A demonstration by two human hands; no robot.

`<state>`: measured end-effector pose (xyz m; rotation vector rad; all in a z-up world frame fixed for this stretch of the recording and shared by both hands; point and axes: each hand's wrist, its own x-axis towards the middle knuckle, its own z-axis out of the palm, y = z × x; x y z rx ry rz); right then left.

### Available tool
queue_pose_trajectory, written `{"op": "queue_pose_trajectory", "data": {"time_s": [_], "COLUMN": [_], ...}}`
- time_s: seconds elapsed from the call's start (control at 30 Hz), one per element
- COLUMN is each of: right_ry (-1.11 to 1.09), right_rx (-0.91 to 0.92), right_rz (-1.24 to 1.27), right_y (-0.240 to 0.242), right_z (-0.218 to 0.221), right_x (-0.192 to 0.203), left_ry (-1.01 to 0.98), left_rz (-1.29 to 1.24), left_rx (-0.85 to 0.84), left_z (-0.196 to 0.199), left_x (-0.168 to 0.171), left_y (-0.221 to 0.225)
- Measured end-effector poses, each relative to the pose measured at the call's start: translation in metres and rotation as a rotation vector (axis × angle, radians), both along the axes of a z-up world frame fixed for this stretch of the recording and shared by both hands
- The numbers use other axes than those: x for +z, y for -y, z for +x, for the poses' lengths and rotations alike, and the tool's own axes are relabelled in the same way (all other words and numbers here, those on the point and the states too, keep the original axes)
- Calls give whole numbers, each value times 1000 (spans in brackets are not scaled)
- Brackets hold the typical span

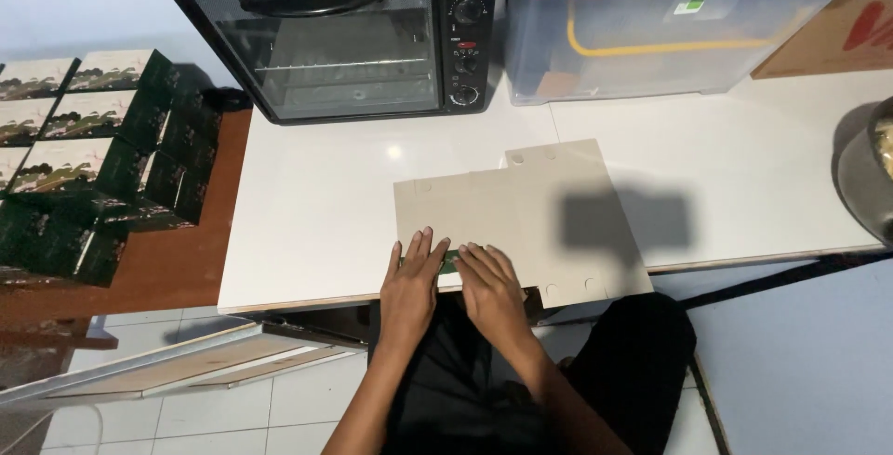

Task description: Assembling a small cardboard box by folding flaps and tucking tabs from a flat sheet.

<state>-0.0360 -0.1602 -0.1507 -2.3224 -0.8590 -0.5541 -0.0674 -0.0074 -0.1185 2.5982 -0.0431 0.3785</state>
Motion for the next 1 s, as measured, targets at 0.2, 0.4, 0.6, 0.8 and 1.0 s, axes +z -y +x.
{"op": "queue_pose_trajectory", "data": {"time_s": [0.2,0.4,0.6,0.8,1.0], "right_ry": [-128,-93,-287,-95,104], "right_rx": [64,18,134,-37,-93], "right_rz": [-293,-350,-143,-51,-65], "right_y": [14,68,72,60,51], "right_z": [-22,8,28,36,24], "right_x": [22,-12,23,28,8], "left_ry": [-185,161,162,207,263], "left_rz": [240,385,319,320,557], "left_rx": [-125,-190,-217,-243,-201], "left_z": [-3,3,-1,-2,-2], "left_x": [-1,-39,-32,-32,-26], "left_y": [-9,-18,-3,5,21]}}
